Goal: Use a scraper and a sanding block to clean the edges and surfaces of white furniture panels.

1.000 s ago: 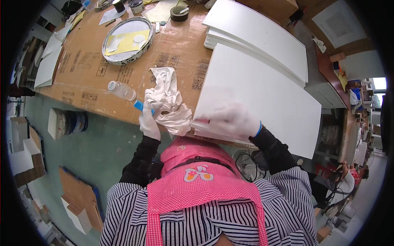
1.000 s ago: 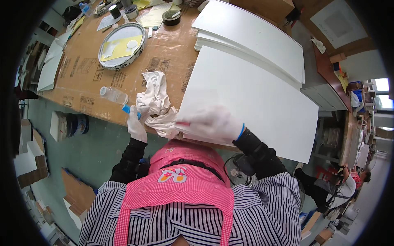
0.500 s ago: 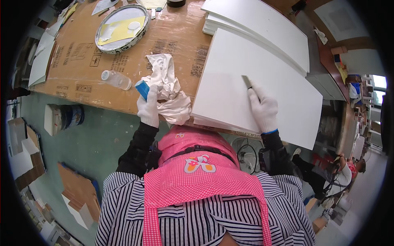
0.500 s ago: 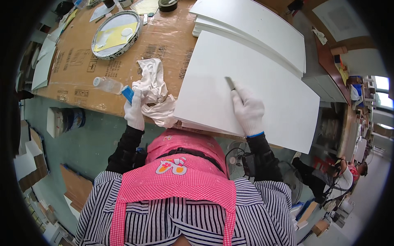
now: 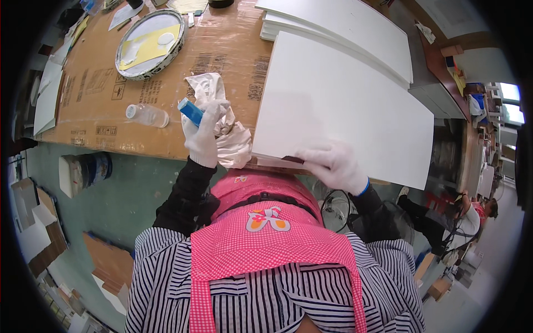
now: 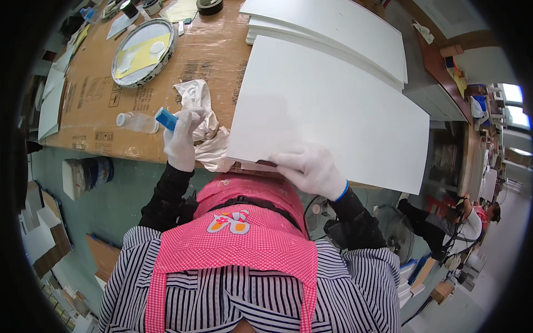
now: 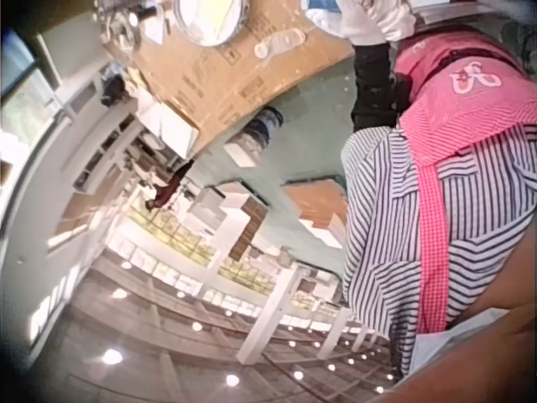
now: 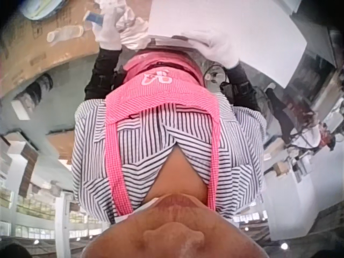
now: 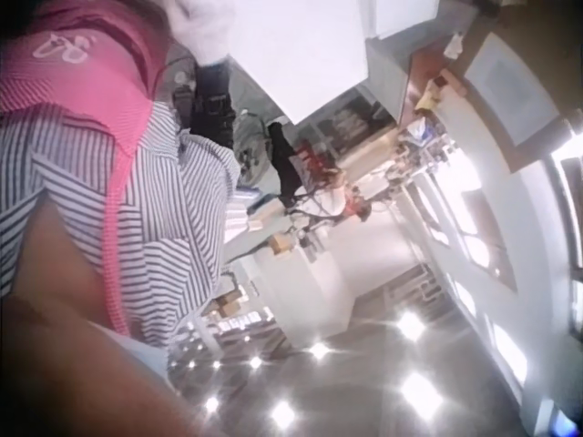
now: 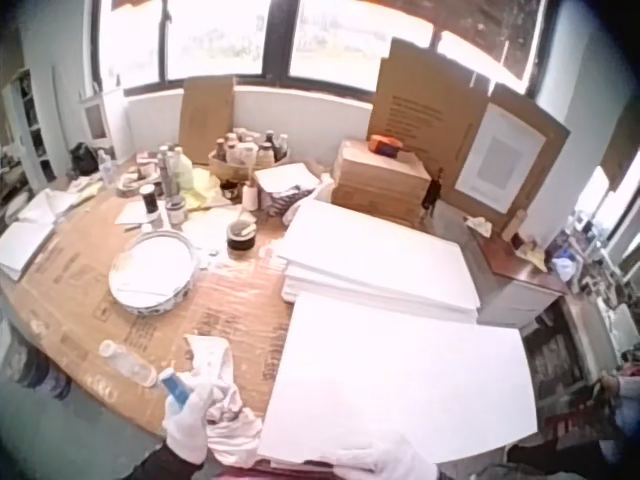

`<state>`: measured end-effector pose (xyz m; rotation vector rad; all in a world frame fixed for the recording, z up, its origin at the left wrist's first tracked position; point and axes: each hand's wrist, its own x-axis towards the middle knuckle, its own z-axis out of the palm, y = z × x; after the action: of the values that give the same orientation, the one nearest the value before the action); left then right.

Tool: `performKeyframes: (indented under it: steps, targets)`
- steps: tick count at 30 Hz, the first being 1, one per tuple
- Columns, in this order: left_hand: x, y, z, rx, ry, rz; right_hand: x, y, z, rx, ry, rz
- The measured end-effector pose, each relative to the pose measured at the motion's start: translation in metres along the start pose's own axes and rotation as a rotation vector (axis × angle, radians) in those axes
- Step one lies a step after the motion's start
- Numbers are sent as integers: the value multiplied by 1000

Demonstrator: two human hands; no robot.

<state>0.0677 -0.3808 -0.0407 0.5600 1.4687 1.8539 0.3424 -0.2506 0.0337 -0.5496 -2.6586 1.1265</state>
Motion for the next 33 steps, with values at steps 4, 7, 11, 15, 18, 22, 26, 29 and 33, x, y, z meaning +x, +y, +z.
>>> performKeyframes:
  steps: [4,7,11,15,18,22,26,29,33]
  targets:
    - [-4,8,22,139,-50,18,-3,3,4,20,133,223]
    - [-11,14,35,200,-88,-84,-4,4,3,-90,-10,-9]
    - [-11,19,45,172,-169,1,-14,32,-14,116,177,180]
    - [-10,9,39,151,-206,161,-26,50,-23,-22,544,411]
    - [-6,7,38,179,-207,134,-30,19,-13,-222,-56,-74]
    - [-3,9,43,216,-225,102,-38,39,-38,253,399,500]
    - [-7,12,53,30,-201,125,-36,26,-38,-32,29,89]
    - [-7,3,50,-9,-200,150,-32,34,-31,44,-60,-16]
    - [-4,-1,48,-28,-118,160,-12,70,-35,-21,738,609]
